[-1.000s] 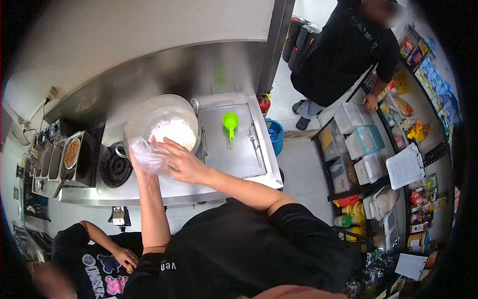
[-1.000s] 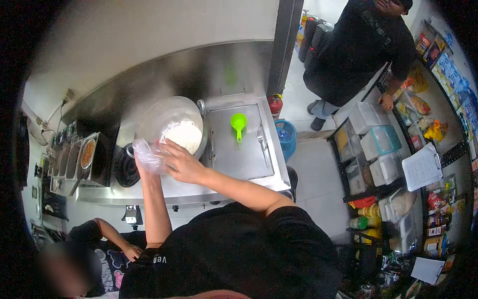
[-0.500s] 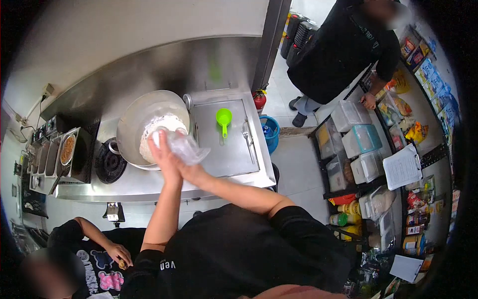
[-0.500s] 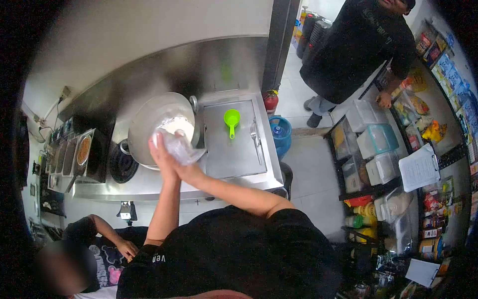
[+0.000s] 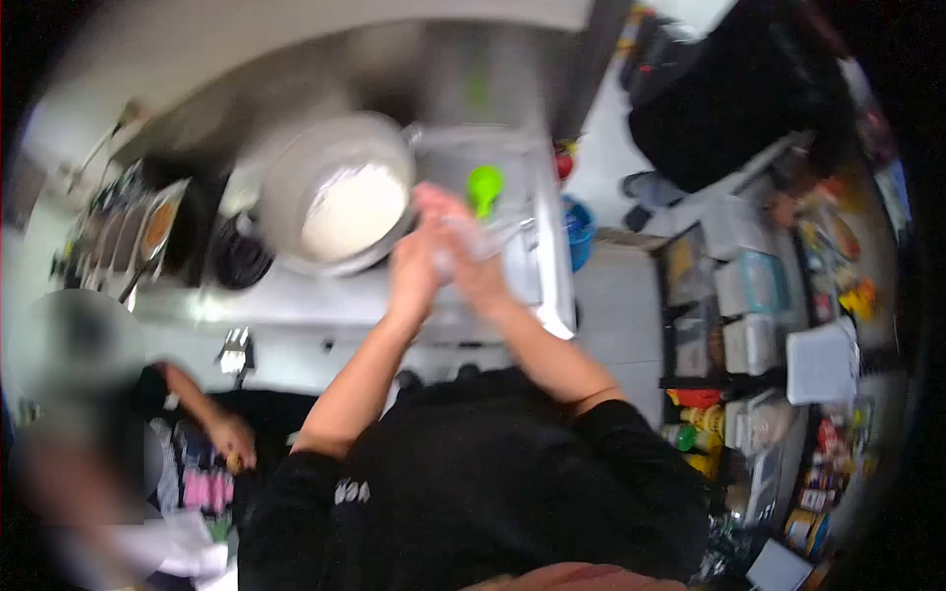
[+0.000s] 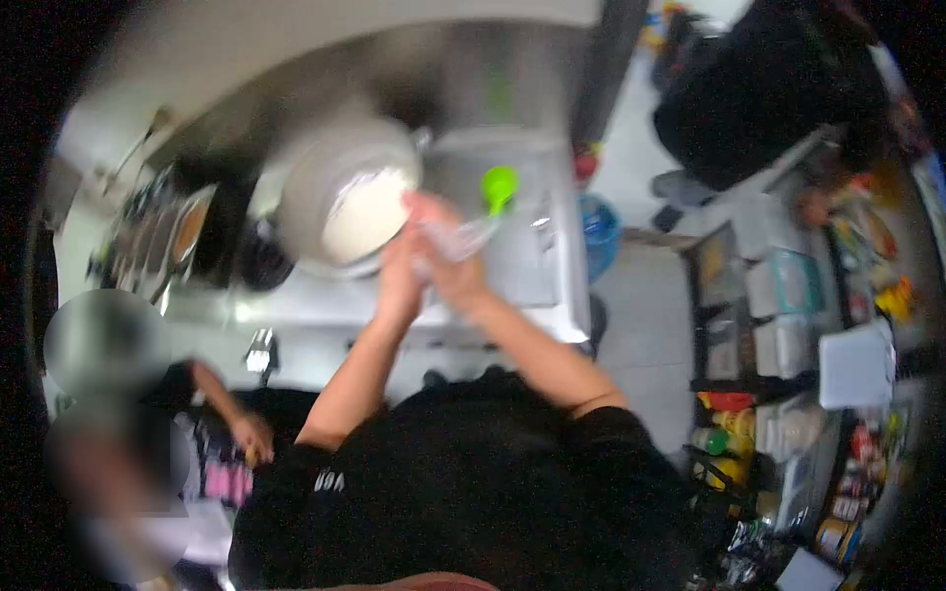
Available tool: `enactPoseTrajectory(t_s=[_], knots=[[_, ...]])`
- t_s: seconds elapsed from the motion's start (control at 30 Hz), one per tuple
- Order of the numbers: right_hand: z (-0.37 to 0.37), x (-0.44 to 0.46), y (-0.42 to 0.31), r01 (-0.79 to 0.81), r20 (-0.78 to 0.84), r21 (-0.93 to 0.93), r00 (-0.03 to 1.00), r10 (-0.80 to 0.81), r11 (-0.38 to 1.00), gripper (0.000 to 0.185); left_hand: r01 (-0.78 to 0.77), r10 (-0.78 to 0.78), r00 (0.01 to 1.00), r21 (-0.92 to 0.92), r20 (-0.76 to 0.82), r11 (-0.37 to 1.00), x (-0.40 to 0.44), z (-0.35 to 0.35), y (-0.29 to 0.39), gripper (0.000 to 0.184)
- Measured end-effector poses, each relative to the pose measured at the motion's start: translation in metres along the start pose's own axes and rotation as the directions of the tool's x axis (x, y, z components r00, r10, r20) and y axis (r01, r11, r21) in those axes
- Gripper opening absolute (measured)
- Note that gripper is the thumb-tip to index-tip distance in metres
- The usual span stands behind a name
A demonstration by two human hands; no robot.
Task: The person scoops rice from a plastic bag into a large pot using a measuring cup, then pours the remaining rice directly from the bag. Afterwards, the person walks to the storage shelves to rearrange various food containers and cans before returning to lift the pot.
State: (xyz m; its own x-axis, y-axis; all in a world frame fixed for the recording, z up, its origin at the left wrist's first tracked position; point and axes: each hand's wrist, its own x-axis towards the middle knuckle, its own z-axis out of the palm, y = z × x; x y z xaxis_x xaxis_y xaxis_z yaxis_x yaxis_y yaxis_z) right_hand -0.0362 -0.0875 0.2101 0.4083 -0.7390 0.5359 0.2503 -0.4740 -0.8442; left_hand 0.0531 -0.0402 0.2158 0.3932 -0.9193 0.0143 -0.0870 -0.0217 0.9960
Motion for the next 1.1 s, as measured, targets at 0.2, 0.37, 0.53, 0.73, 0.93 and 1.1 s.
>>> enactPoseTrajectory(t_s=[0.2,0.37,0.53,0.73,0.93,1.1], knots=[[-0.016,-0.019,0.0,-0.09,0.133,0.178,0.989,0.067,0.98,0.065,-0.436,0.449,0.891,0.157,-0.06,0.886,-0.001,0.009,-0.029,0.032],[-0.037,-0.019,0.002,-0.175,-0.046,-0.072,0.984,0.172,0.982,0.034,-0.528,0.541,0.84,0.164,-0.046,0.833,-0.005,0.018,-0.016,0.016],[-0.051,-0.019,0.001,-0.234,-0.193,-0.037,0.956,0.223,0.972,0.021,-0.564,0.585,0.81,0.217,-0.04,0.796,-0.003,0.023,-0.017,0.013],[-0.048,-0.058,0.026,-0.118,-0.206,-0.121,0.974,0.091,0.986,0.034,-0.381,0.362,0.92,-0.129,-0.148,0.915,0.013,0.046,-0.027,0.027],[-0.081,-0.042,0.018,0.364,0.148,-0.431,0.931,-0.333,0.826,0.024,0.519,-0.215,0.799,-0.462,0.562,0.719,0.02,0.052,-0.047,0.05],[-0.084,-0.031,0.007,0.287,0.04,-0.649,0.938,-0.345,0.704,0.016,0.642,-0.426,0.751,-0.409,0.504,0.649,0.008,0.069,-0.031,0.041]])
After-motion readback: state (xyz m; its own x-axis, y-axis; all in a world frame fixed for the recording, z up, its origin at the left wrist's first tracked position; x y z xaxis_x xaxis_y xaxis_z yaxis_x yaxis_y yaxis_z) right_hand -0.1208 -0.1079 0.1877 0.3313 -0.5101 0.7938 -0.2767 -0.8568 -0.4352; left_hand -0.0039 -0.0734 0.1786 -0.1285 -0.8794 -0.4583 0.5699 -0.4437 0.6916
